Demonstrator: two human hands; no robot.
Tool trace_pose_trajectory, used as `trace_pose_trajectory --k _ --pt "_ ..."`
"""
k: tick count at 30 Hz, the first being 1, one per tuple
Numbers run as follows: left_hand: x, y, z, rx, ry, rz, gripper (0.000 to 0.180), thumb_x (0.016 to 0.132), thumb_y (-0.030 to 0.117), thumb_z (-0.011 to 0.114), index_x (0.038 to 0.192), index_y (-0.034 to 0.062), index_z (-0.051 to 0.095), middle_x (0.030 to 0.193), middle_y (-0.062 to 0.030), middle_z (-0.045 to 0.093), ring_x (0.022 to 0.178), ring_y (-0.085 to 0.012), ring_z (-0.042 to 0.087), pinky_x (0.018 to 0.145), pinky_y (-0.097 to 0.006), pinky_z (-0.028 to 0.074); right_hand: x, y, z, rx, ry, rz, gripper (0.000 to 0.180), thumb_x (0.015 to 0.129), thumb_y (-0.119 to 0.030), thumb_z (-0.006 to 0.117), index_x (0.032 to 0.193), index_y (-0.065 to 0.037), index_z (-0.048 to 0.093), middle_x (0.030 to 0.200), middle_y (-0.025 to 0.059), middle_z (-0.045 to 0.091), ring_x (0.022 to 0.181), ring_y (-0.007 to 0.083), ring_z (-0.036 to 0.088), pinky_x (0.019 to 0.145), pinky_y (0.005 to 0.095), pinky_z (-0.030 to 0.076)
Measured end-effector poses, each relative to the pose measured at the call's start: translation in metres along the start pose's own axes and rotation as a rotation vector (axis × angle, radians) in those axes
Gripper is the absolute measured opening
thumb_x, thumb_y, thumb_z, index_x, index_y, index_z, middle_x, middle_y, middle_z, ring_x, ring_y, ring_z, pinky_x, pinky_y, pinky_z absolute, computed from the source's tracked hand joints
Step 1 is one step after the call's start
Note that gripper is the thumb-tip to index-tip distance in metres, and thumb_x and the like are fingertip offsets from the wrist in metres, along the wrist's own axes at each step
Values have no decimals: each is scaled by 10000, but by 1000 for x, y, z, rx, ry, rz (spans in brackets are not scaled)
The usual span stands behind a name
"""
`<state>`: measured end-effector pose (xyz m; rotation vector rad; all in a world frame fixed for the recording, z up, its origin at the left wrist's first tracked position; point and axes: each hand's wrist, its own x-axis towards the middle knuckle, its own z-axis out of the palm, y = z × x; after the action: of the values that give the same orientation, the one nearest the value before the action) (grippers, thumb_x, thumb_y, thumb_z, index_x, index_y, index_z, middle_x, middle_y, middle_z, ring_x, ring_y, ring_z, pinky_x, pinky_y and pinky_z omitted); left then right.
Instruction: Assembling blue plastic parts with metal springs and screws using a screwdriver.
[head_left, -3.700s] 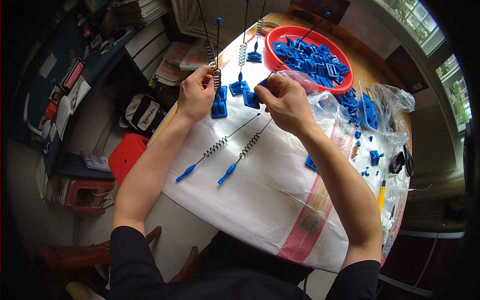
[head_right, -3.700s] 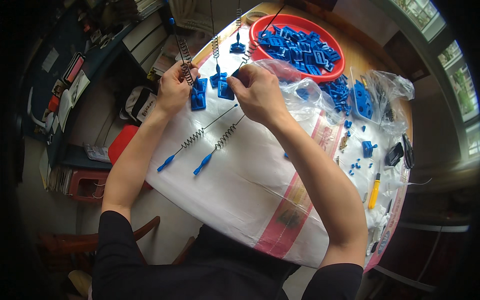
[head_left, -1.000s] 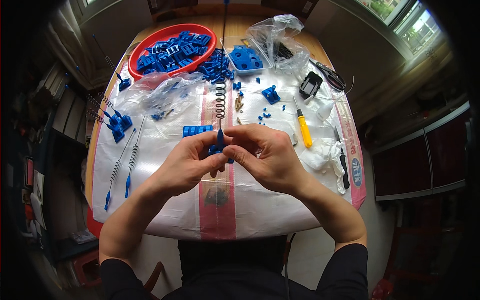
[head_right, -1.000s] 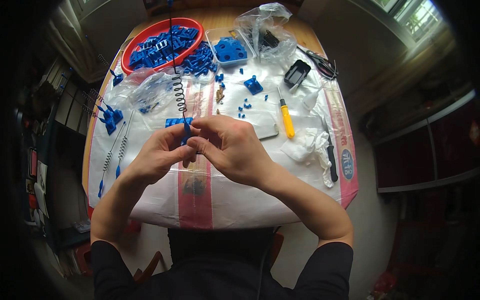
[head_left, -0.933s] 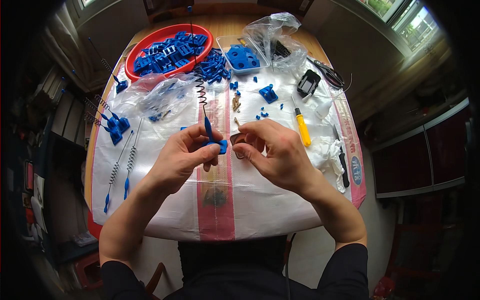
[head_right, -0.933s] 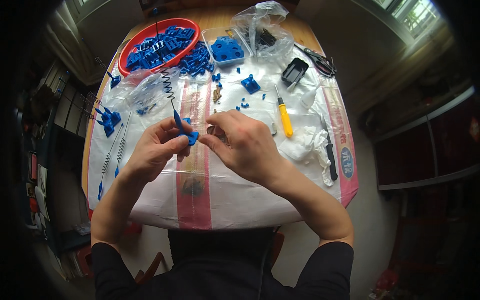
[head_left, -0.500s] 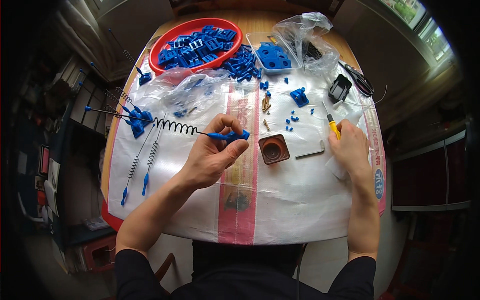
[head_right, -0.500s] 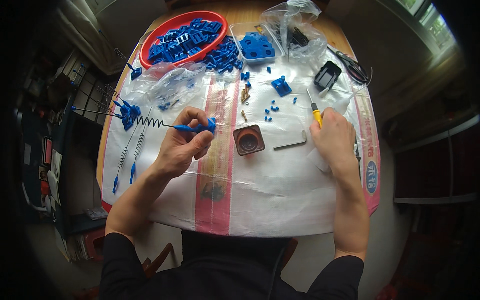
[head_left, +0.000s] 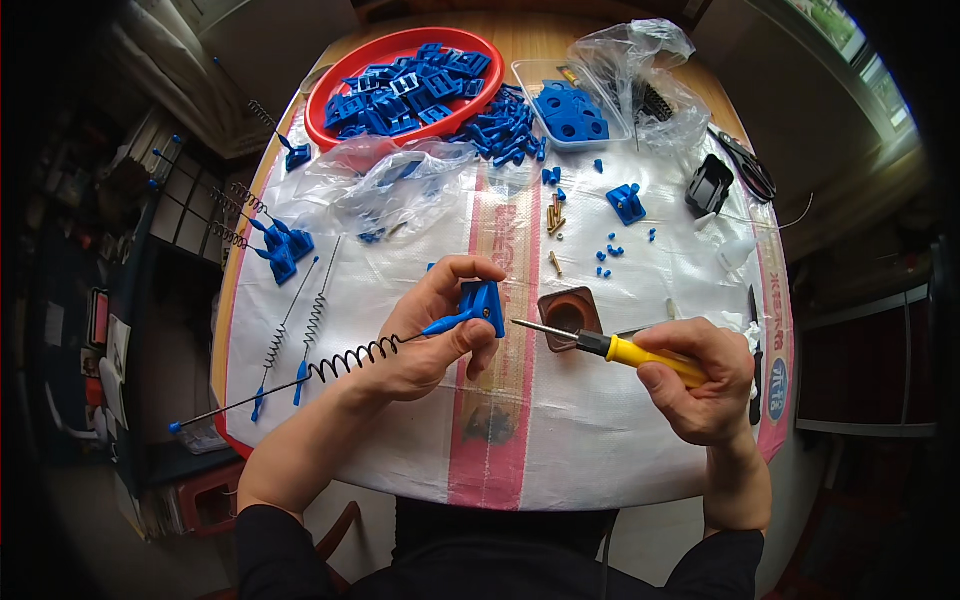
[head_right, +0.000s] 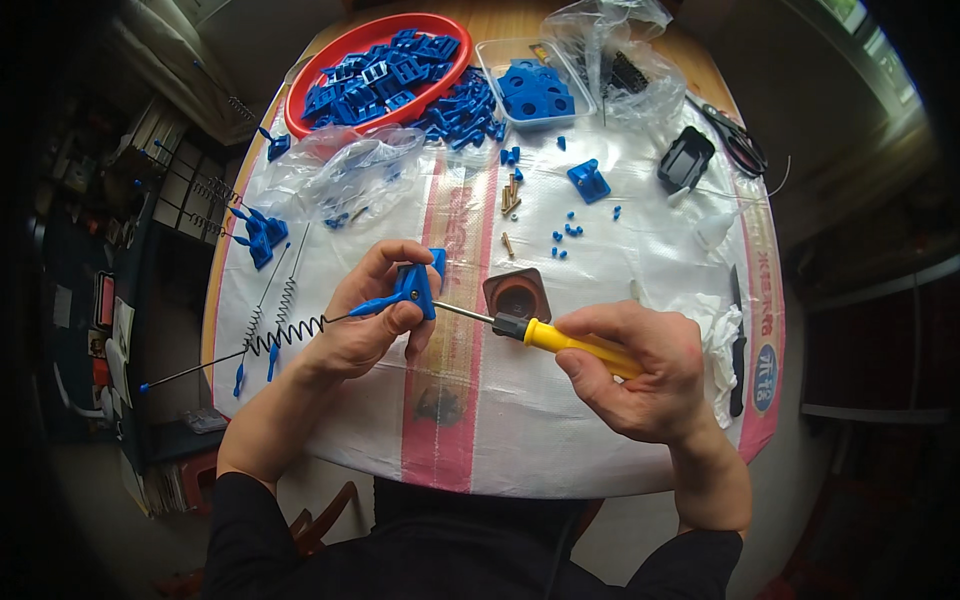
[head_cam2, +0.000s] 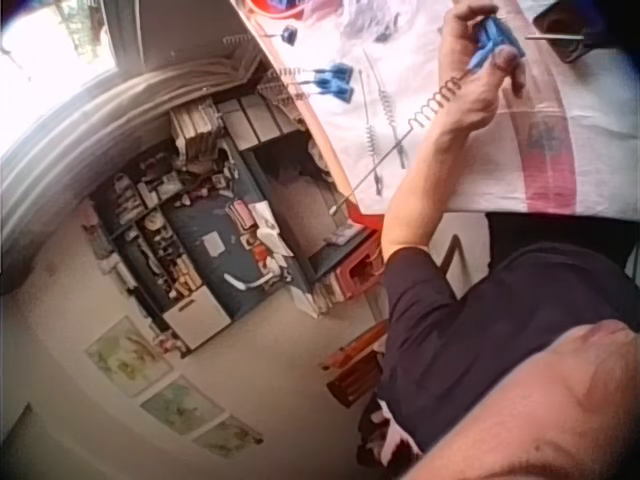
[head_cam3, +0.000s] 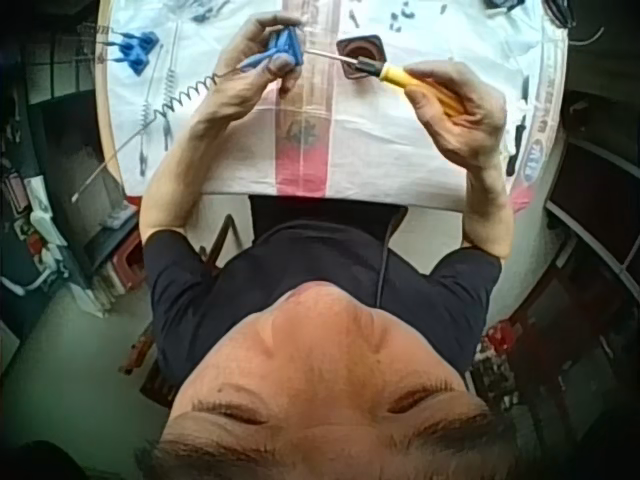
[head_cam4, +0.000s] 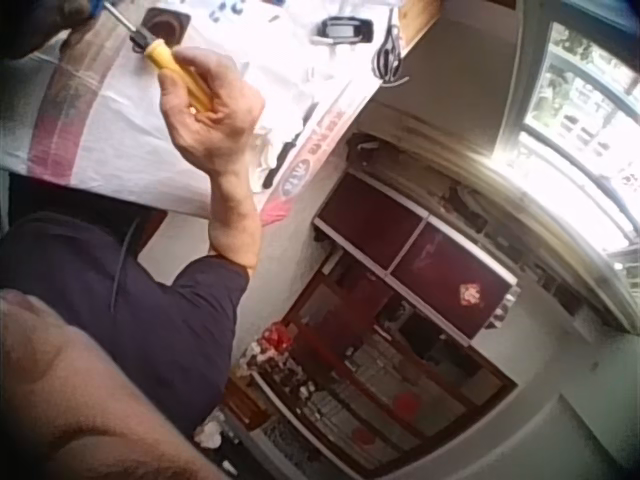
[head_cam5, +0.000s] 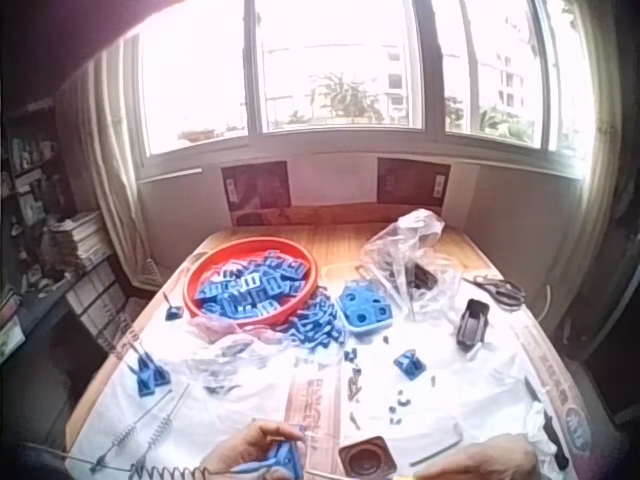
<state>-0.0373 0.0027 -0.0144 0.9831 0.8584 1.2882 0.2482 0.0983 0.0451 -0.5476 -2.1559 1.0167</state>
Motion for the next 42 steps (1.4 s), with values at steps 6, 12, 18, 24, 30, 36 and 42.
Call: trace_pose_trajectory --k 6,12,18,24,30,36,42 --pt "-1 -1 3 73 14 -22 540 939 261 732 1357 77 444 1051 -84 562 741 -127 575 608 -257 484 0 3 11 19 7 23 200 815 -20 760 1005 24 716 882 135 750 727 192 741 662 273 578" --pt "1 -1 5 81 3 -29 501 961 237 703 1359 77 443 1060 -80 568 746 -113 557 619 -249 478 2 2 15 -17 -33 35 197 828 -20 752 1015 26 707 876 127 749 713 183 735 643 271 569" --pt "-1 0 4 87 0 -40 496 970 248 691 1362 81 437 1049 -75 569 747 -102 550 629 -239 471 1 2 14 7 -32 77 200 844 -24 744 1033 23 698 860 113 744 685 170 718 635 261 559" --pt "-1 0 7 212 11 -10 494 982 270 671 1370 78 432 1028 -56 556 751 -87 529 653 -219 458 0 4 17 15 -28 118 174 881 -46 721 1034 30 693 818 98 727 642 124 670 593 242 525" --pt "0 0 4 670 -31 253 498 931 -13 635 1393 68 470 1019 -74 520 841 -177 526 766 -265 452 2 9 13 561 -234 733 231 1026 -162 577 1052 41 683 670 -11 566 536 37 445 475 217 346" --pt "-1 1 7 876 -22 299 367 988 93 601 1331 64 474 1064 -113 519 906 -244 530 867 -327 444 4 5 13 939 -205 1023 260 1040 -198 579 1098 33 685 672 -31 535 539 32 431 488 213 339" --pt "-2 3 7 918 -36 233 392 966 45 612 1327 71 462 1101 -114 523 900 -241 530 858 -328 451 -7 10 31 40 -120 142 254 952 -126 687 1162 17 683 662 43 598 518 134 504 490 313 439"
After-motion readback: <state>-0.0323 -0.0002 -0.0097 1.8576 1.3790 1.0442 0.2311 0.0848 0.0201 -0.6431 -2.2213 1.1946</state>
